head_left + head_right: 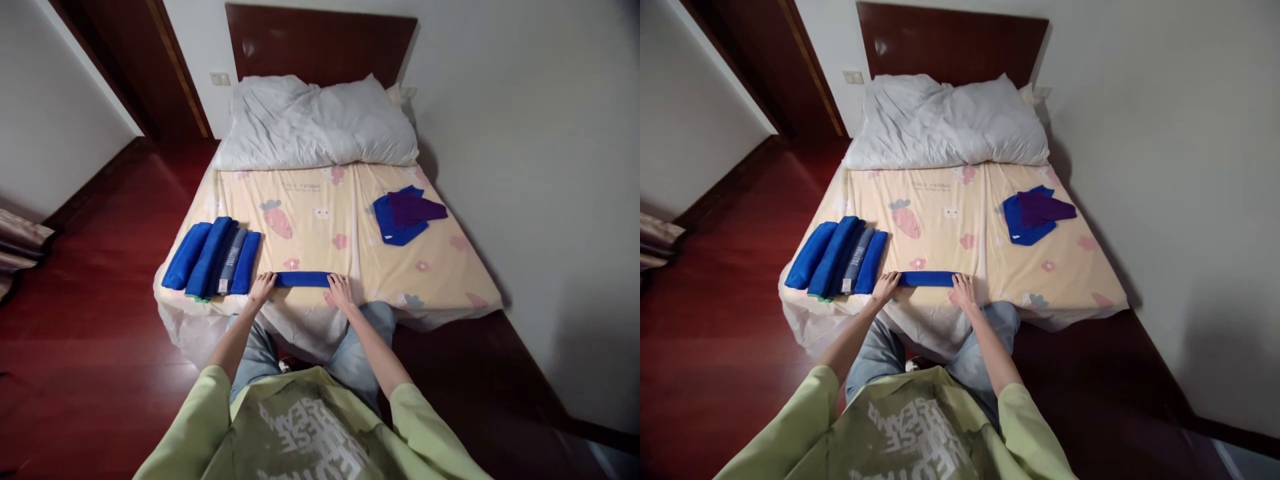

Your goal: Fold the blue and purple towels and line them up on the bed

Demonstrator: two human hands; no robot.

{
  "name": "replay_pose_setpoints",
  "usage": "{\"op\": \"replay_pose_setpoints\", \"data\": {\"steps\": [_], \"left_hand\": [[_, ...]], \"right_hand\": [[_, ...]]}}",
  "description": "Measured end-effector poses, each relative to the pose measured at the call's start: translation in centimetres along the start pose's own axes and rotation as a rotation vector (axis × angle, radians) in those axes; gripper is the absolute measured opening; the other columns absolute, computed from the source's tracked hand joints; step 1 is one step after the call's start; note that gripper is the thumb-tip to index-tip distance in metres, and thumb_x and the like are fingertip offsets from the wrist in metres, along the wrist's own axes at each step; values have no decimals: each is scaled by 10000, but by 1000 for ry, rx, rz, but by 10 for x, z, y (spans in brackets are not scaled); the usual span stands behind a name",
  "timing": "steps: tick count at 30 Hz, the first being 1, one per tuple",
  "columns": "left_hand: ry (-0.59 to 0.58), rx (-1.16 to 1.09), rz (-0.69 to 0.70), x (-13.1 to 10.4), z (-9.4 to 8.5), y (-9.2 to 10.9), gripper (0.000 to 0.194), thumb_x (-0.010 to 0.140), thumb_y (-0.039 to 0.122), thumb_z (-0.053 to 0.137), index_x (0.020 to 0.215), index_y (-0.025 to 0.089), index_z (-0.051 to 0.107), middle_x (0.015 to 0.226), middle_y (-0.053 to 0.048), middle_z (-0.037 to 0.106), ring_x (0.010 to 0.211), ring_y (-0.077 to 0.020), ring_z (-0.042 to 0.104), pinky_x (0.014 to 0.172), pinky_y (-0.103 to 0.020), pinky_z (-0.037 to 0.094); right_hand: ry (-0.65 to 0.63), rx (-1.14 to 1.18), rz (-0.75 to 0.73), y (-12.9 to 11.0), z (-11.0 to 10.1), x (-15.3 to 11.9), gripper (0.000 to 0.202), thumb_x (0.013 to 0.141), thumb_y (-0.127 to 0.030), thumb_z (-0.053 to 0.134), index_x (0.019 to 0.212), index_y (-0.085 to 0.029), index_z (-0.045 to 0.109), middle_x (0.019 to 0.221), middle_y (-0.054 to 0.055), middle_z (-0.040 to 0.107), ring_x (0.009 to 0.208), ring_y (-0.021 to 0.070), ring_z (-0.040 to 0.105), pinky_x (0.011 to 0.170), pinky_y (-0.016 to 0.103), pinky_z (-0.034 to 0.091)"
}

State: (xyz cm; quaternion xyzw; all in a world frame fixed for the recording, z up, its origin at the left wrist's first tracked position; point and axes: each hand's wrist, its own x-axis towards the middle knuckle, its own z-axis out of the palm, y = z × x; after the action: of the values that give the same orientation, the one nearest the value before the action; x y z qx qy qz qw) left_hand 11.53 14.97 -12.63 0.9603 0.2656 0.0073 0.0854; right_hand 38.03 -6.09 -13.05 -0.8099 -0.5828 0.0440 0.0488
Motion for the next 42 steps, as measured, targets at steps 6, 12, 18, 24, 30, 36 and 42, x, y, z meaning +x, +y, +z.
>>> {"op": "replay_pose_setpoints", "data": {"steps": [6,12,18,24,30,36,42], "left_hand": [[-8,74,49,-1,-20,-2,433,926,14,427,1310,104,606,1179,-187,655,1081,-299,613,956,-427,444],[174,-115,121,-71,-15,4,399,950,65,479,1323,161,582,1119,-113,665,1025,-237,613,913,-362,455],[230,-222,217,-145,-9,25,431,913,81,533,1329,179,588,1100,-94,665,1019,-227,614,971,-384,472],[386,-166,211,-162,-4,11,353,961,163,558,1307,170,624,1104,-128,676,1061,-258,613,937,-404,484],[602,-132,91,-167,1,-31,366,1005,165,516,1359,189,605,1036,-109,683,918,-219,601,835,-375,487],[698,-61,-92,-159,0,-73,414,995,121,527,1398,205,572,1024,-90,677,913,-212,589,847,-384,466],[562,-65,-196,-139,13,-99,395,1002,142,507,1374,217,615,1044,-101,666,904,-228,559,800,-387,454]], "right_hand": [[-1,-120,-28,4,-8,14,472,875,-138,595,1346,-150,633,1332,188,657,1239,339,565,1065,455,408],[142,-195,-233,27,-21,9,498,881,-29,505,1337,-184,630,1283,153,687,1168,293,600,1039,442,415],[140,-233,-477,17,-40,32,439,868,5,500,1224,-184,674,1213,120,714,1106,265,595,980,412,416],[118,-313,-591,-30,-68,97,397,865,25,516,1164,-175,684,1183,128,711,1072,276,578,917,398,390],[65,-365,-729,-114,-81,196,399,887,5,531,1228,-159,659,1250,157,675,1131,290,546,941,407,379],[101,-378,-869,-208,-66,296,348,969,-32,446,1226,-165,639,1265,143,659,1130,276,527,922,402,385],[52,-255,-874,-247,-36,344,369,979,-23,387,1209,-156,643,1225,148,653,1156,281,506,961,429,399]]}}
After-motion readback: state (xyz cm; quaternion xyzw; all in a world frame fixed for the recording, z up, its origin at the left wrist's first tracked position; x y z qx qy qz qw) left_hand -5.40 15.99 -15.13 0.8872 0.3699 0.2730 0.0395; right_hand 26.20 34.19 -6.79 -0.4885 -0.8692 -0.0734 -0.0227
